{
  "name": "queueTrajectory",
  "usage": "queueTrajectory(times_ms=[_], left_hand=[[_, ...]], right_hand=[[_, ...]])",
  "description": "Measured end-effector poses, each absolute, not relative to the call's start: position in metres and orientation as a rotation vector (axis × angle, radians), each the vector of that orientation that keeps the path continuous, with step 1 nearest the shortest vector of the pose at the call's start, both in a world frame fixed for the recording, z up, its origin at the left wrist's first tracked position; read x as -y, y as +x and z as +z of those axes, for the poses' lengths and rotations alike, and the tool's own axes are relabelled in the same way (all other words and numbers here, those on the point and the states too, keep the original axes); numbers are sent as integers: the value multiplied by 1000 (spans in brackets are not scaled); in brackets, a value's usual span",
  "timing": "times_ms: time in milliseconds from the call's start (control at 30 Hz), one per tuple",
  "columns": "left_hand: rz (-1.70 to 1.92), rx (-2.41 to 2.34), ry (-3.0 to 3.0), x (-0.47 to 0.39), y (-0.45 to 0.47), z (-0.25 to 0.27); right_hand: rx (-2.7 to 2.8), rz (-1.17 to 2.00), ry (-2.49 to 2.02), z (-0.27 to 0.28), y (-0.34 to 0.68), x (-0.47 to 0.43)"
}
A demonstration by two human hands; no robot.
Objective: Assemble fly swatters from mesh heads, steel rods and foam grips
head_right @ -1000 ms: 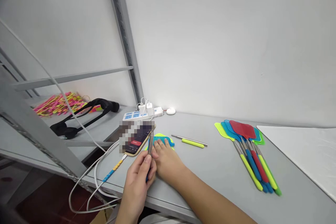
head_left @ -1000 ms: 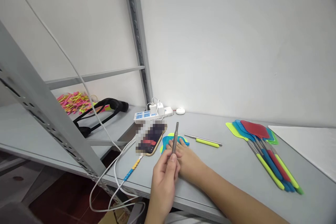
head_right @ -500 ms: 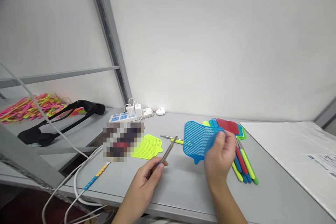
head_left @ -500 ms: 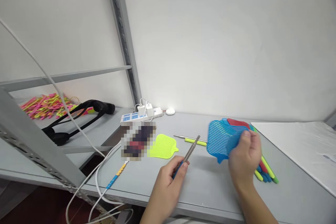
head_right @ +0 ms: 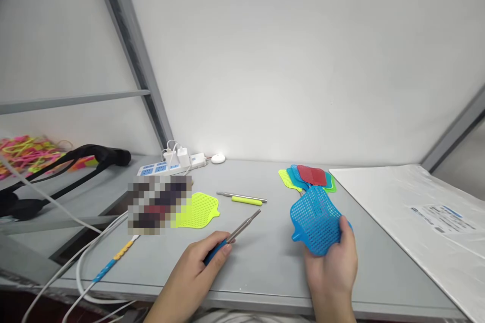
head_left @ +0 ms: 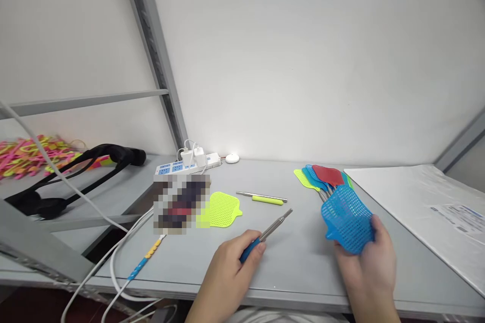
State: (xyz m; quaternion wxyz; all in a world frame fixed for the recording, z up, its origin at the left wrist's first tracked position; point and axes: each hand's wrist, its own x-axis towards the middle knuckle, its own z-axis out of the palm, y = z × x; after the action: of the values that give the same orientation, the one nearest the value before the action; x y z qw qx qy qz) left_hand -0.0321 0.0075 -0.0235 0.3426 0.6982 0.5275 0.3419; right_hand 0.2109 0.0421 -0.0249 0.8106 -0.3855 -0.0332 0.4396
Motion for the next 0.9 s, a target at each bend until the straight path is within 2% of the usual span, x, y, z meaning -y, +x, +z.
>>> queueTrajectory(times_ms=[167, 367, 533, 900], left_hand=[[875, -1386, 1849, -7, -32, -26], [903, -1400, 1876, -9, -33, -31], [922, -1412, 1878, -9, -33, -31], [962, -1422, 1908, -7, -34, -33]], right_hand=[[133, 1008, -819, -24, 208, -41], [554, 800, -955, -31, 188, -32], [595, 695, -879, -34, 181, -28], [551, 969, -919, -29, 190, -33]])
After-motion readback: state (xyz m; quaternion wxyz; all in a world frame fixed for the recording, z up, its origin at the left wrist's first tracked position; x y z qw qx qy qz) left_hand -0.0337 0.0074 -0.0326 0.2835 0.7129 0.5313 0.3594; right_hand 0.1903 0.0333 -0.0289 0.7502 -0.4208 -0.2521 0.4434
